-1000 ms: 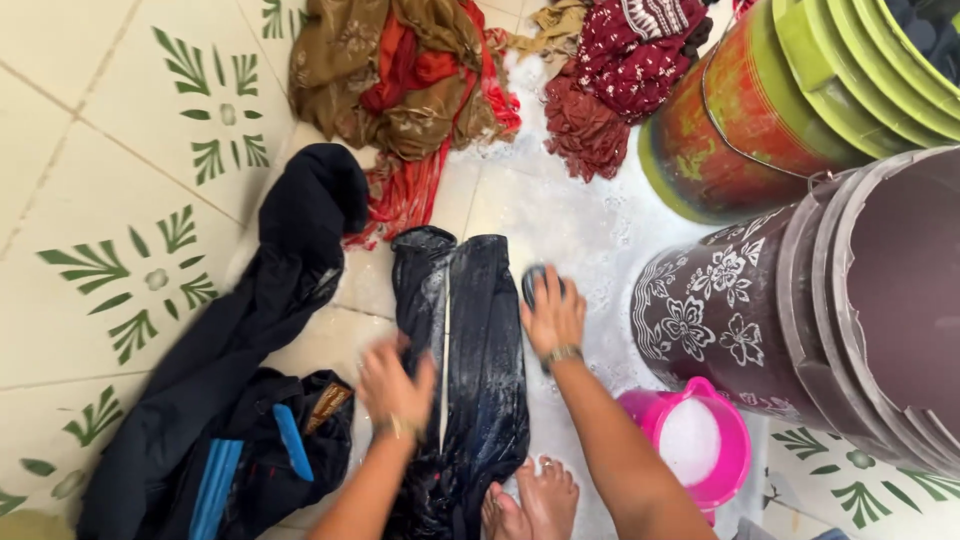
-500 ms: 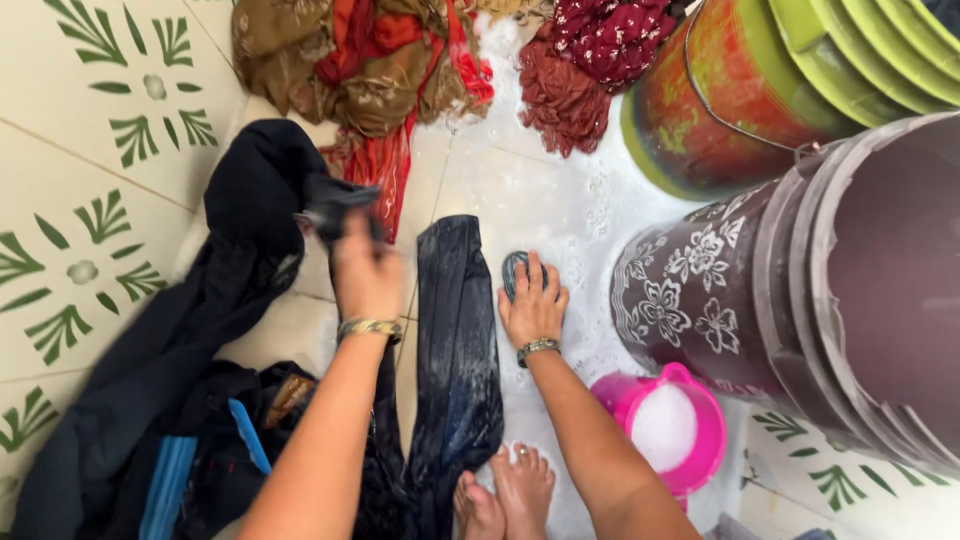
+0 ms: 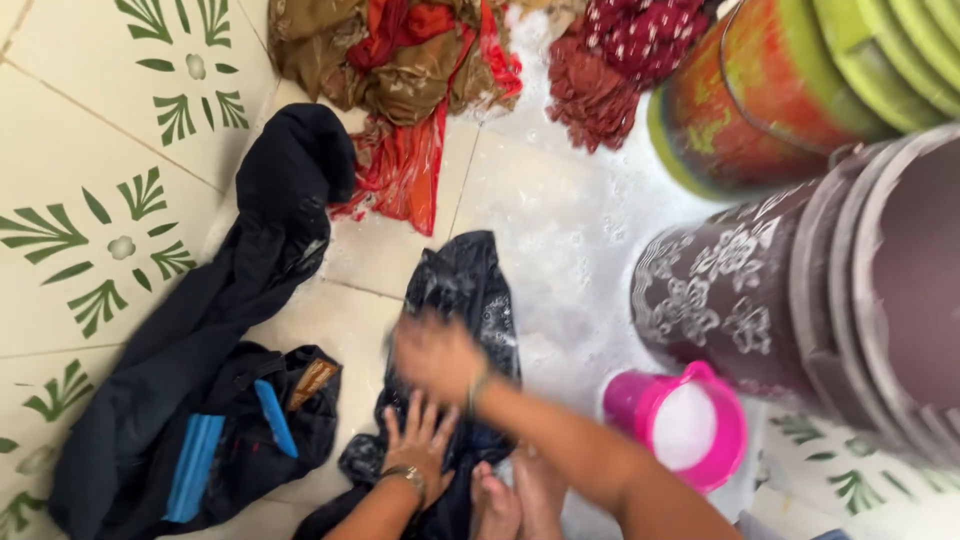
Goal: Hand washing black trousers on a tiled floor using detergent, water, and a scrubbing brush.
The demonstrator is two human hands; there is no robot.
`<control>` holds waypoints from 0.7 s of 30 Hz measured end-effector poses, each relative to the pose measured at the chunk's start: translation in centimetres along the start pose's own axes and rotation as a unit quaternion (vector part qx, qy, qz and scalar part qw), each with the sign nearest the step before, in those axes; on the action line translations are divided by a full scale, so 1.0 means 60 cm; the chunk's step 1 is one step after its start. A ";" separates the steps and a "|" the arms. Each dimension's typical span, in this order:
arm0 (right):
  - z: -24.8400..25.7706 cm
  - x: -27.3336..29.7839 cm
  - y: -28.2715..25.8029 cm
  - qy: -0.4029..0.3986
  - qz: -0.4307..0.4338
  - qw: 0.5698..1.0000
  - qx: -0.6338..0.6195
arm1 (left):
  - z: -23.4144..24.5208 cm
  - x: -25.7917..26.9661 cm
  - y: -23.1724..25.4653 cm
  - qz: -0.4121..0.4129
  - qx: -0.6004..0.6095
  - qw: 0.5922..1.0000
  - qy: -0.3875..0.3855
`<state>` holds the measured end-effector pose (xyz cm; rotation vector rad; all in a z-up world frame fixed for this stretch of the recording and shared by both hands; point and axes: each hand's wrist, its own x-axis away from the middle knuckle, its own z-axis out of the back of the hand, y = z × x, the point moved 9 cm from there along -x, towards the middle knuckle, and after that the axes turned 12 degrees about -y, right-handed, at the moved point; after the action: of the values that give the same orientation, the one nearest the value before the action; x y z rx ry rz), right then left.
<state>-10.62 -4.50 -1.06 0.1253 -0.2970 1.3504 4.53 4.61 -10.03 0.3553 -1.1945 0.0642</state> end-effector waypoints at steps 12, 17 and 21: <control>-0.043 -0.014 0.000 -0.107 0.031 0.994 -0.020 | -0.010 -0.006 0.008 -0.024 0.054 0.998 0.027; 0.007 -0.076 0.080 -0.010 -0.108 0.994 -0.015 | 0.020 0.043 0.006 -0.030 0.061 0.997 0.033; -0.033 0.024 -0.005 -0.022 -0.043 0.999 0.008 | 0.013 0.020 0.003 -0.022 0.050 0.998 0.029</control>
<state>-9.76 -2.73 -2.51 0.1803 -0.3144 1.2657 4.26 4.38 -8.62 0.4642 -1.1272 0.0957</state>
